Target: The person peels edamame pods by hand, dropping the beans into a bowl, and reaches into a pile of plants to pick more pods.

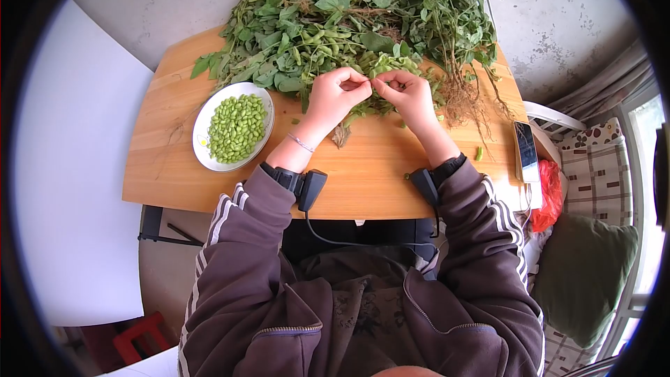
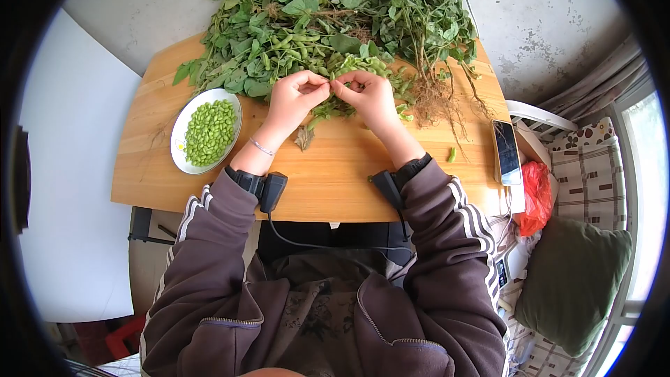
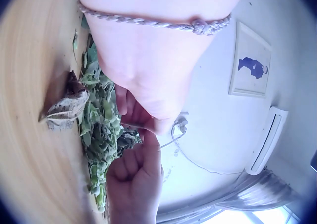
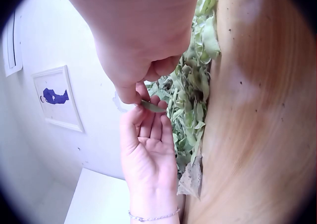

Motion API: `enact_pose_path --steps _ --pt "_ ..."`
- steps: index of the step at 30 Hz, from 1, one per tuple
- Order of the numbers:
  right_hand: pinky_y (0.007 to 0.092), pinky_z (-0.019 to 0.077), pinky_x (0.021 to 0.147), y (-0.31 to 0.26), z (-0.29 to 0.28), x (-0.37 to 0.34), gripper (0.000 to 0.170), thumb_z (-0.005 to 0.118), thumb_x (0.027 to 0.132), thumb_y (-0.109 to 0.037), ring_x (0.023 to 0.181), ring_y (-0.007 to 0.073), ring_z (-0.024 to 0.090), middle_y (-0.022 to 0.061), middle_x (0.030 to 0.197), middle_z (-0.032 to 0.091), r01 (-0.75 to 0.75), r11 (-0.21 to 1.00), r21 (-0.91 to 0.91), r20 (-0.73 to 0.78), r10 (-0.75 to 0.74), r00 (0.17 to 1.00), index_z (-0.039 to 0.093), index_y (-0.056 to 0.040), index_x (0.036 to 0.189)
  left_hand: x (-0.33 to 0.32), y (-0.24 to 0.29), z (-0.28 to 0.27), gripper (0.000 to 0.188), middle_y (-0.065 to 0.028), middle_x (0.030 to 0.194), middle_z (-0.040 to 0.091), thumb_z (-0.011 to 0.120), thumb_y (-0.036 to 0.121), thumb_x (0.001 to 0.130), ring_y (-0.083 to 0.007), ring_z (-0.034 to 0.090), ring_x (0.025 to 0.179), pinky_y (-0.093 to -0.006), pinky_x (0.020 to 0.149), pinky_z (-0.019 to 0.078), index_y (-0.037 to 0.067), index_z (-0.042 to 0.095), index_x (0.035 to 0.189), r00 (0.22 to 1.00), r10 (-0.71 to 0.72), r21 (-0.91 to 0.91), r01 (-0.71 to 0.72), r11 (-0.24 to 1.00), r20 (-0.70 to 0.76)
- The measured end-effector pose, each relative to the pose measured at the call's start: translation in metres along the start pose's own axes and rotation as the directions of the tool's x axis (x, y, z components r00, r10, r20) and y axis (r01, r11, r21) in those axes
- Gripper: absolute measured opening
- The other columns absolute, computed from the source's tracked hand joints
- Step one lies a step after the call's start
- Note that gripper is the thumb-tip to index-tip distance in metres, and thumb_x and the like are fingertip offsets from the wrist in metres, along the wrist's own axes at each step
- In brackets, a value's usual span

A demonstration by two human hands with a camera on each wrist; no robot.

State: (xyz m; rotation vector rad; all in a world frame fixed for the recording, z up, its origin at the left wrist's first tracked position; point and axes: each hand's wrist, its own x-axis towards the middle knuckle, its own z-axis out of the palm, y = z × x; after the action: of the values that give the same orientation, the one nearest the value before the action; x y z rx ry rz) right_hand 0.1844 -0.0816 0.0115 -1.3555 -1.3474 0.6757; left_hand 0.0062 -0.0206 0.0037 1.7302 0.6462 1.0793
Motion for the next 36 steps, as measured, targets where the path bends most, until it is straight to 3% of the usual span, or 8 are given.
enact_pose_path --steps 11,17,23,26,36 --pt "0.0214 0.0335 0.054 -0.005 0.002 -0.004 0.022 0.078 0.083 -0.019 0.061 0.0033 0.039 -0.0074 0.065 0.046 0.009 1.000 0.018 -0.001 -0.009 1.000 0.072 -0.0007 0.094 0.002 -0.001 -0.002 0.010 -0.0029 0.082 0.071 0.074 0.008 0.085 -0.0074 0.066 0.077 -0.0237 0.072 0.0538 0.000 0.070 0.088 0.999 -0.010 -0.024 0.009 1.000 -0.032" --pt "0.0207 0.0335 0.053 0.007 0.002 0.003 0.021 0.077 0.085 -0.020 0.060 0.0027 0.040 -0.0082 0.066 0.049 -0.076 0.986 0.147 -0.048 0.084 0.995 0.072 -0.0009 0.092 0.002 -0.001 0.002 0.018 -0.0075 0.092 0.074 0.073 0.011 0.089 -0.0091 0.067 0.082 -0.0225 0.074 0.0538 -0.001 0.073 0.102 0.997 -0.062 -0.183 0.054 0.982 -0.037" --pt "0.0205 0.0304 0.049 -0.004 -0.001 0.002 0.021 0.077 0.087 -0.021 0.056 0.0018 0.040 -0.0087 0.064 0.049 -0.202 0.940 0.274 0.011 0.207 0.978 0.073 -0.0017 0.093 0.004 0.000 0.001 0.023 -0.0095 0.097 0.074 0.075 0.011 0.088 -0.0114 0.069 0.086 -0.0233 0.078 0.0552 -0.002 0.072 0.107 0.998 -0.029 -0.022 0.027 0.999 -0.058" --pt "0.0209 0.0297 0.047 -0.003 0.000 0.002 0.025 0.078 0.087 -0.024 0.053 0.0015 0.040 -0.0091 0.063 0.049 -0.137 0.978 0.157 0.017 0.136 0.991 0.073 -0.0016 0.095 0.003 0.002 -0.001 0.023 -0.0083 0.099 0.074 0.074 0.013 0.090 -0.0101 0.067 0.088 -0.0231 0.077 0.0532 -0.003 0.072 0.107 0.998 -0.047 -0.003 0.047 0.999 -0.041" --pt "0.0204 0.0306 0.049 -0.002 -0.002 0.003 0.026 0.079 0.086 -0.025 0.056 0.0015 0.039 -0.0091 0.064 0.048 -0.148 0.972 0.181 0.006 0.149 0.989 0.073 -0.0014 0.096 0.006 -0.004 -0.004 0.020 -0.0059 0.093 0.074 0.073 0.011 0.089 -0.0088 0.066 0.083 -0.0211 0.075 0.0517 -0.003 0.072 0.105 0.990 -0.137 -0.227 0.141 0.964 0.029"
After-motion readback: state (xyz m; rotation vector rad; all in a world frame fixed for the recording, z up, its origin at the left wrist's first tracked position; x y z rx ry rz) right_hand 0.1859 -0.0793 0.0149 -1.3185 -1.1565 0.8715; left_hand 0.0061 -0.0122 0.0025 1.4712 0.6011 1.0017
